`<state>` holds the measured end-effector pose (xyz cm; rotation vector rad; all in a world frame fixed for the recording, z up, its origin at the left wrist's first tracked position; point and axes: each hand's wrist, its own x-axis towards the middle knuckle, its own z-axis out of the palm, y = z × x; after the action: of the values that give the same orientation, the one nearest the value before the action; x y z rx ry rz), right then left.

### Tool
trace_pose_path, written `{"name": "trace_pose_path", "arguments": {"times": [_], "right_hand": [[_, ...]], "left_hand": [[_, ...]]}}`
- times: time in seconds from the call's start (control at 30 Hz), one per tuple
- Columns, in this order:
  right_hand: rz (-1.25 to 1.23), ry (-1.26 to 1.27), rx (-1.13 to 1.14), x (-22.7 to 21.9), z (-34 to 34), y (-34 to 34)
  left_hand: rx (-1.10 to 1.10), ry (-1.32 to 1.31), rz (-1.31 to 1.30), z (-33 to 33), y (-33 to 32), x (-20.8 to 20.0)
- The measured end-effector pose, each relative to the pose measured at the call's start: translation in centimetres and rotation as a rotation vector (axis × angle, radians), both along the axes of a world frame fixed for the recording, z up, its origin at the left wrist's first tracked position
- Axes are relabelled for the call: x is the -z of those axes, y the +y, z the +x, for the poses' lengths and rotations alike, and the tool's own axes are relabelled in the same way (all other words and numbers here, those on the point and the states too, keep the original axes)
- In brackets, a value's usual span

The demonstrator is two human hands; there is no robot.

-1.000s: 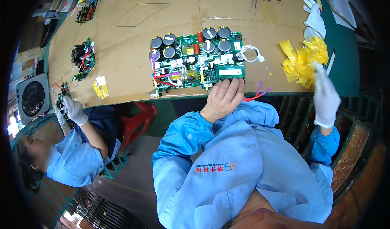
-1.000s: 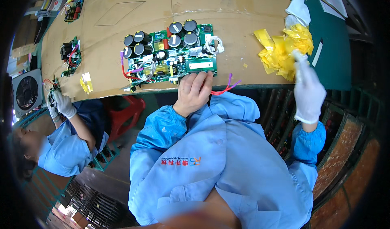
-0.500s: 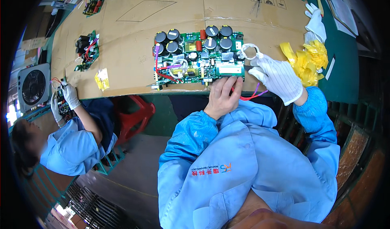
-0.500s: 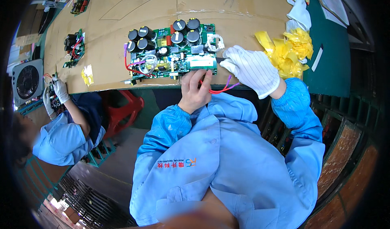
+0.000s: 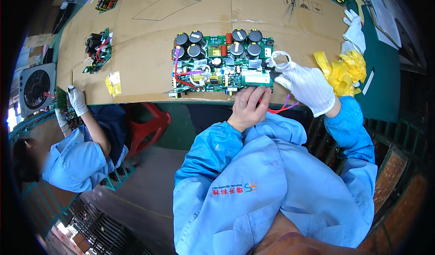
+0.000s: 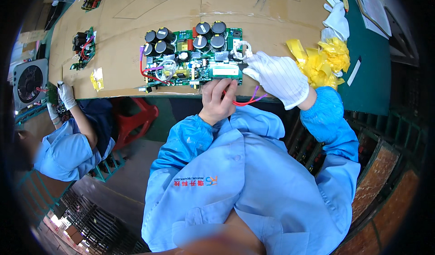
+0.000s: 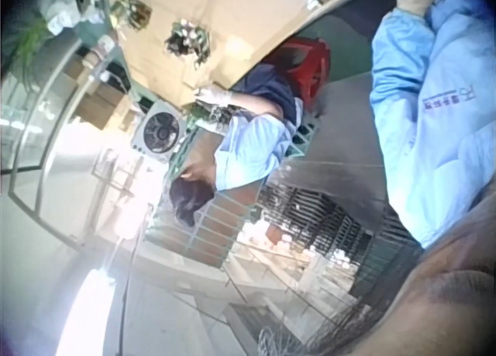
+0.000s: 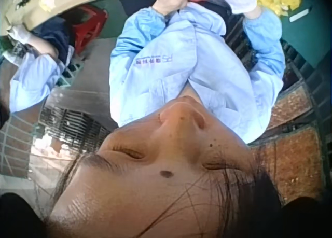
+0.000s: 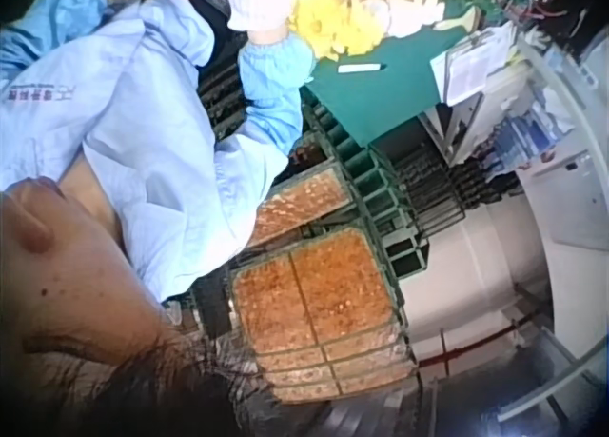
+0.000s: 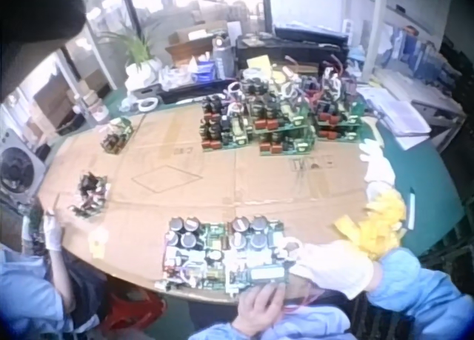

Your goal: Manually assemble and inspect printed circuit board components at a factory workstation.

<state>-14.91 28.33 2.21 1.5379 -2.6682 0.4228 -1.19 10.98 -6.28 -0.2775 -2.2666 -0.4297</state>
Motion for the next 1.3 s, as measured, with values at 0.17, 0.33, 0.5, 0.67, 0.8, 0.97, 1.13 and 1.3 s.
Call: {"name": "trace_pose_path", "arguments": {"times": [0.17, 0.33, 0.5, 0.67, 0.8, 0.97, 1.13, 1.3], "right_hand": [[0.051, -0.032, -0.019, -0.2, 0.0, 0.7], [0.038, -0.023, 0.032, 0.2, 0.7, 0.5], [-0.06, 0.014, 0.051, 0.9, 1.3, 0.2], [-0.213, -0.014, 0.013, 1.1, 0.9, 0.3], [-0.017, 0.031, -0.107, 0.2, 0.2, 0.7], [0.146, 0.205, -0.155, -0.7, 0.1, 0.3], [0.143, 0.219, -0.128, -0.7, 0.3, 0.0], [-0.161, -0.016, 0.091, -3.8, 0.6, 1.7]], "left_hand": [[-0.027, 0.026, 0.007, -0.2, 0.3, 0.0], [-0.019, 0.029, 0.01, -0.2, 0.4, 0.0], [-0.023, 0.036, 0.017, -0.3, 0.4, 0.1], [-0.008, 0.016, 0.028, -0.1, 0.4, 0.4], [-0.02, 0.018, 0.018, -0.1, 0.4, 0.3], [-0.03, 0.022, 0.008, 0.0, 0.4, 0.4], [-0.02, 0.032, 0.026, -0.2, 0.5, 0.4], [0.007, -0.094, 0.078, 0.4, 0.4, -1.0]]}}
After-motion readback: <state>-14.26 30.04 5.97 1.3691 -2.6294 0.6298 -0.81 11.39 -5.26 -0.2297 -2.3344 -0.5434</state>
